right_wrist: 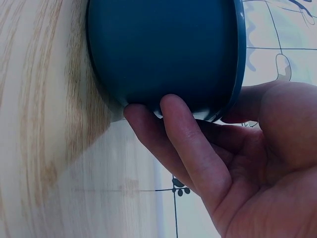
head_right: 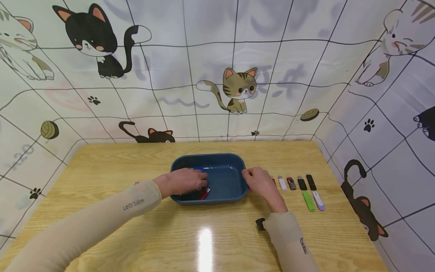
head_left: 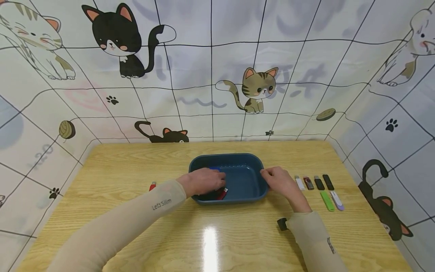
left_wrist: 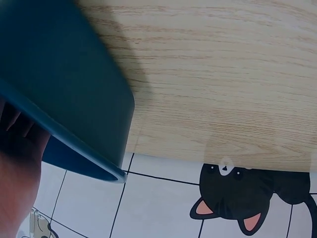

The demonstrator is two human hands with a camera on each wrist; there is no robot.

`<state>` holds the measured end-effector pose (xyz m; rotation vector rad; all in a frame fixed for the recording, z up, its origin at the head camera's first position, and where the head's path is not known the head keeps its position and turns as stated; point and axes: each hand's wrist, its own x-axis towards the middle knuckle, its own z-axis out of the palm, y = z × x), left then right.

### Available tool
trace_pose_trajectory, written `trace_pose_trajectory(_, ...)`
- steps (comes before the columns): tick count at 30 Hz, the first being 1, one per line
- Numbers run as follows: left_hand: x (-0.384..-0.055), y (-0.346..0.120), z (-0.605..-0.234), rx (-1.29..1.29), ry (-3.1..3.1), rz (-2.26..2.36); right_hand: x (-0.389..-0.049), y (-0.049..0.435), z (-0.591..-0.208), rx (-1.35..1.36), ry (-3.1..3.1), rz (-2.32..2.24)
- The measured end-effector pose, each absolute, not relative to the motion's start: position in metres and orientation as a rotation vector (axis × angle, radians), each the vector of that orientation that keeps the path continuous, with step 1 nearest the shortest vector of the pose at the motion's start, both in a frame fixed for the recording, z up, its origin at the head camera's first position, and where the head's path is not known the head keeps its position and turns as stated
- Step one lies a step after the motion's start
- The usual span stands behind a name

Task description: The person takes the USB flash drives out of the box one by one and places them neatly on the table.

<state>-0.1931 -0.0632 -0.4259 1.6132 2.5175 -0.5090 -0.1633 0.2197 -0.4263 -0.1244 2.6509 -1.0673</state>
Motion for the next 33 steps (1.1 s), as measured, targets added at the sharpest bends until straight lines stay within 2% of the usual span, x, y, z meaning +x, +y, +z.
trace_pose_trajectory(15,-0.190,-0.063,-0.425,1.609,2.519,-0.577,-0.162,0.219,-0.427,-0.119,2.661,-1.066)
trace_pose_trajectory(33,-0.179,-0.087,-0.403,1.633,2.665,-0.368,-0.163,0.217,-0.428,-0.113,2.652,-1.040)
